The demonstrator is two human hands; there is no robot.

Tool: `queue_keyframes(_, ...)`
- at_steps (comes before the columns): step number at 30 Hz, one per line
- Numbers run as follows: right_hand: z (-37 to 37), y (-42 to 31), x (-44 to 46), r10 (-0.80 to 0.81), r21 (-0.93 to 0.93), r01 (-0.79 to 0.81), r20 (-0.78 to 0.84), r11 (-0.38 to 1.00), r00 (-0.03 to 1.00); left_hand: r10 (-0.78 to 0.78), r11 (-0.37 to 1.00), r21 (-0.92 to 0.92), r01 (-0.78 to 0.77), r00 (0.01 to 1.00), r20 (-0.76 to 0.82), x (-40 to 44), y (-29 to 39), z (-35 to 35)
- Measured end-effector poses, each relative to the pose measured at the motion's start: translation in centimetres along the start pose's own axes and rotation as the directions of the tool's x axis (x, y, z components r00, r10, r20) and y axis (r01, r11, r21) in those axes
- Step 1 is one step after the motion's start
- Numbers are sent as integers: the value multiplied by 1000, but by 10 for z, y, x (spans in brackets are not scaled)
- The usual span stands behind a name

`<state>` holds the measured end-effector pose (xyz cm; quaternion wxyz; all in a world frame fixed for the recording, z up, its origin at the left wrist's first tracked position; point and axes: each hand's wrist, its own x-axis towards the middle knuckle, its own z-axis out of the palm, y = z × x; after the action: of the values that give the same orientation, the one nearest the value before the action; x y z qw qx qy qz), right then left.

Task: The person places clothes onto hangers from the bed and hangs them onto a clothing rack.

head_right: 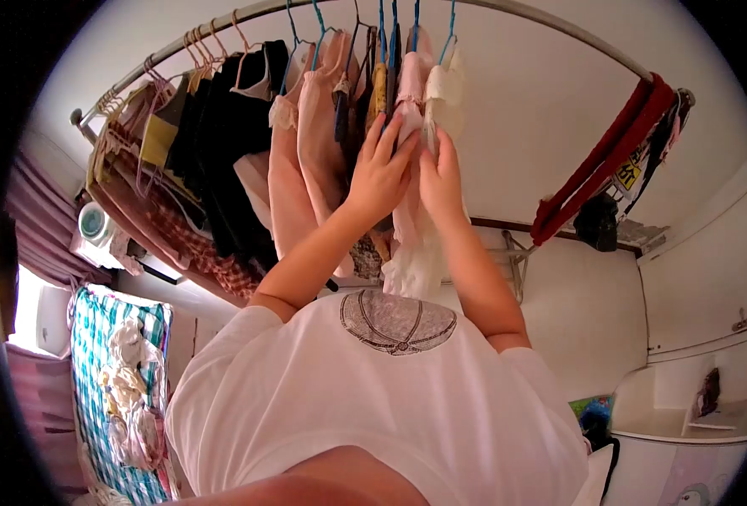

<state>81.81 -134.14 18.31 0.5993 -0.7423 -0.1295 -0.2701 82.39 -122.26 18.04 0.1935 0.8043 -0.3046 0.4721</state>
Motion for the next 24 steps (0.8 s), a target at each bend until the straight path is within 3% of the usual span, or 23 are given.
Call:
queue_keyframes(4, 14, 16, -48, 37, 46, -39, 47, 998, 998, -35, 998, 55, 27, 987, 155, -48, 12, 1)
queue_keyframes(5, 18, 25, -62, 69, 30, -71, 82, 997, 994, -114, 990, -59, 130, 969, 220, -64, 16, -1)
queue_keyframes(10, 56, 66, -137, 57, -90, -49, 90, 995, 994, -241, 970, 61, 235, 905, 349, -146, 28, -18)
queue_keyframes(12, 70, 64, -166, 90, -91, -76, 162, 993, 983, -299, 954, 94, 285, 875, 381, -178, 30, -35)
queue_keyframes(17, 132, 49, -206, -47, -139, 98, 330, 985, 943, -401, 893, 377, 245, 812, 424, -229, 9, -95)
queue_keyframes(20, 184, 28, -229, -151, -90, 216, 462, 972, 874, -582, 790, 371, 489, 789, 198, -260, -3, -149)
queue_keyframes(24, 274, -2, -283, -175, -49, 265, 633, 963, 754, -762, 553, 568, 610, 646, 47, -325, -29, -231)
